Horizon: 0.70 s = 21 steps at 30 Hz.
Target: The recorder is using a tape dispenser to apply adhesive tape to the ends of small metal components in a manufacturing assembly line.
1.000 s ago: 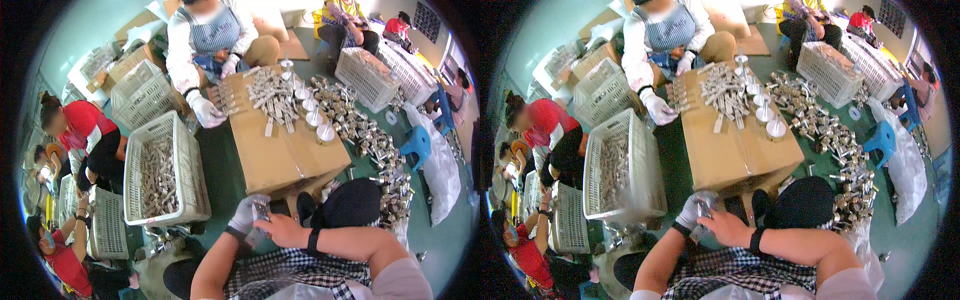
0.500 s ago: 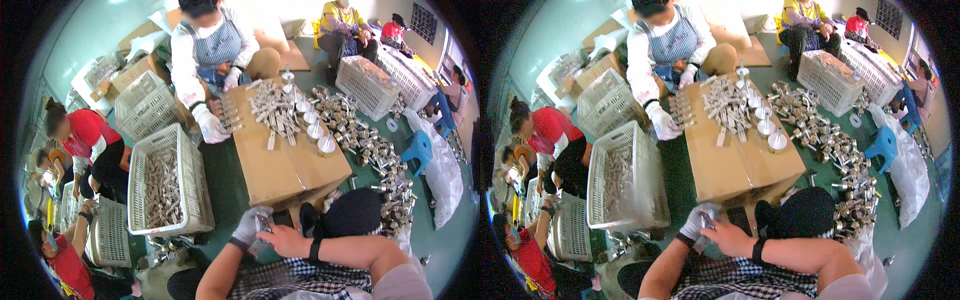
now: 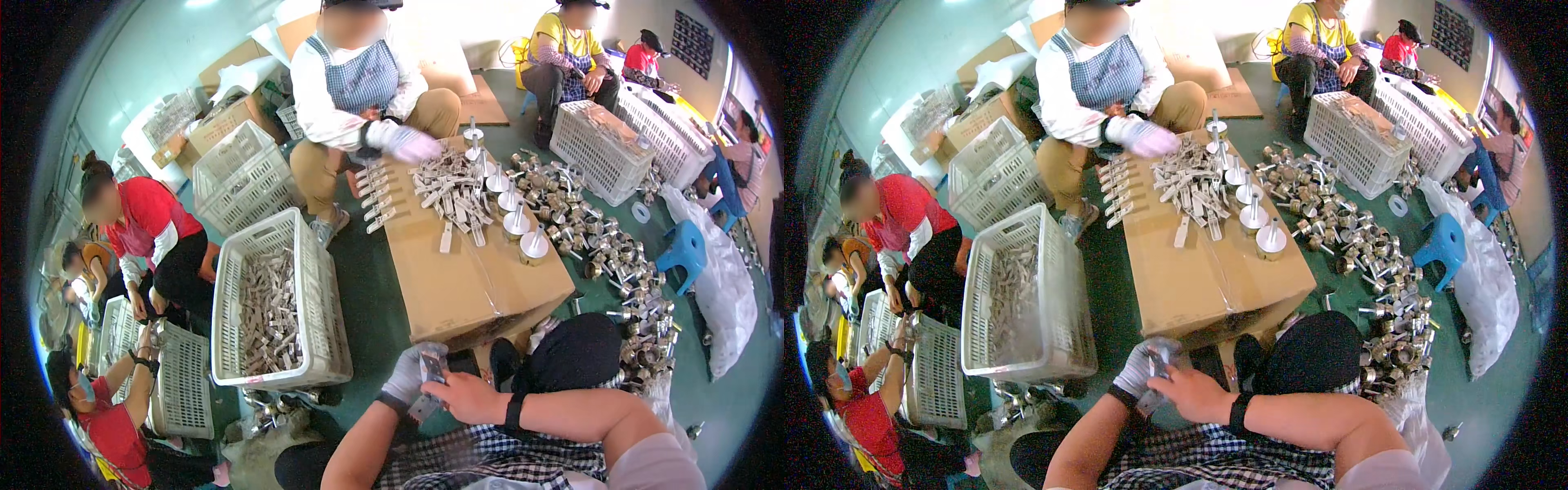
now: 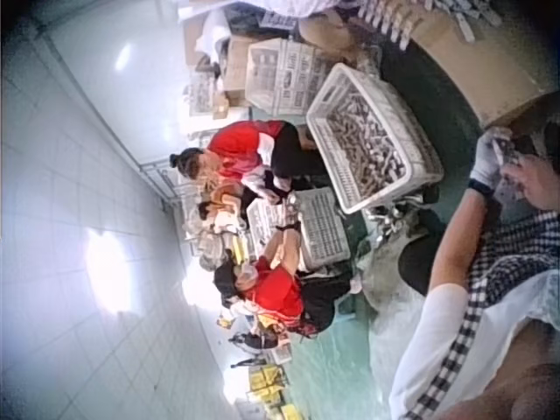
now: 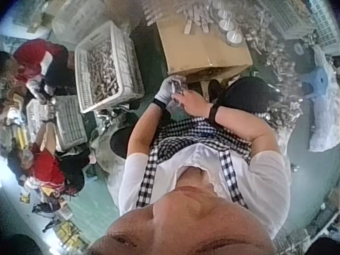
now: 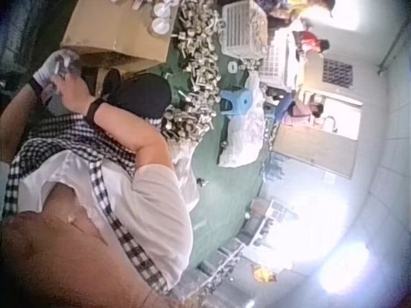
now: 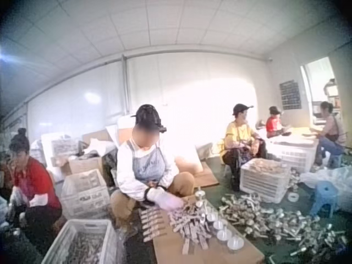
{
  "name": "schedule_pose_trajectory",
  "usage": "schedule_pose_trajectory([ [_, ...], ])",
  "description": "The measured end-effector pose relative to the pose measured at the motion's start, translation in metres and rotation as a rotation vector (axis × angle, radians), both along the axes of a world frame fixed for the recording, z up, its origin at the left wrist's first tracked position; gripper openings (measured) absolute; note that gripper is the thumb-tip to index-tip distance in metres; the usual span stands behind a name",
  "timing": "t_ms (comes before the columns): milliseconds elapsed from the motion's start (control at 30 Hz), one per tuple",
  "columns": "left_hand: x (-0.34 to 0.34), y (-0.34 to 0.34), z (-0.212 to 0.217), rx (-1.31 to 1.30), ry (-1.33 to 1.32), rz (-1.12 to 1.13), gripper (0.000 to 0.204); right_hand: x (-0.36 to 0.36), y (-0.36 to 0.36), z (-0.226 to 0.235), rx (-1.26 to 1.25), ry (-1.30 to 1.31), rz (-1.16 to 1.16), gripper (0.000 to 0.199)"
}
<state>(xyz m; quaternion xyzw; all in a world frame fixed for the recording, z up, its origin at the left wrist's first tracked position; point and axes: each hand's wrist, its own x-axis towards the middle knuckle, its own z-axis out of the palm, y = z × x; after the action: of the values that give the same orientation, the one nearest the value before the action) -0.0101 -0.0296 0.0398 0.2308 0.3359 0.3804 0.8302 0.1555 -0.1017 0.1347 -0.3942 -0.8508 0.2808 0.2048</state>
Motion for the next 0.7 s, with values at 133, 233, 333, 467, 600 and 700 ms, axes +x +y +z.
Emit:
schedule_pose_trajectory([
  [133, -0.007, 0.002, -0.003, -0.173, -0.09, 0.031, 0.019, -0.006, 0.002, -0.002, 0.016, 0.018, 0.035, 0.044],
  [233, -0.016, -0.004, -0.022, 0.173, 0.091, -0.039, 0.017, -0.011, 0.001, 0.006, -0.068, -0.092, 0.042, 0.044],
  [333, 0.002, 0.0, -0.01, 0.613, 0.242, -0.022, 0.018, 0.0, 0.002, 0.017, -0.13, -0.145, -0.016, 0.044],
  [467, 0.005, 0.002, -0.022, 0.13, -0.188, -0.023, 0.017, -0.005, -0.002, 0.017, -0.142, -0.166, 0.004, 0.043],
  [600, 0.001, 0.005, -0.036, -0.124, -0.407, -0.06, 0.02, -0.008, -0.004, 0.011, -0.09, -0.122, 0.009, 0.043],
  [700, 0.008, 0.006, -0.043, -0.095, -0.386, -0.014, 0.022, -0.005, -0.001, 0.012, -0.047, -0.1, 0.015, 0.044],
])
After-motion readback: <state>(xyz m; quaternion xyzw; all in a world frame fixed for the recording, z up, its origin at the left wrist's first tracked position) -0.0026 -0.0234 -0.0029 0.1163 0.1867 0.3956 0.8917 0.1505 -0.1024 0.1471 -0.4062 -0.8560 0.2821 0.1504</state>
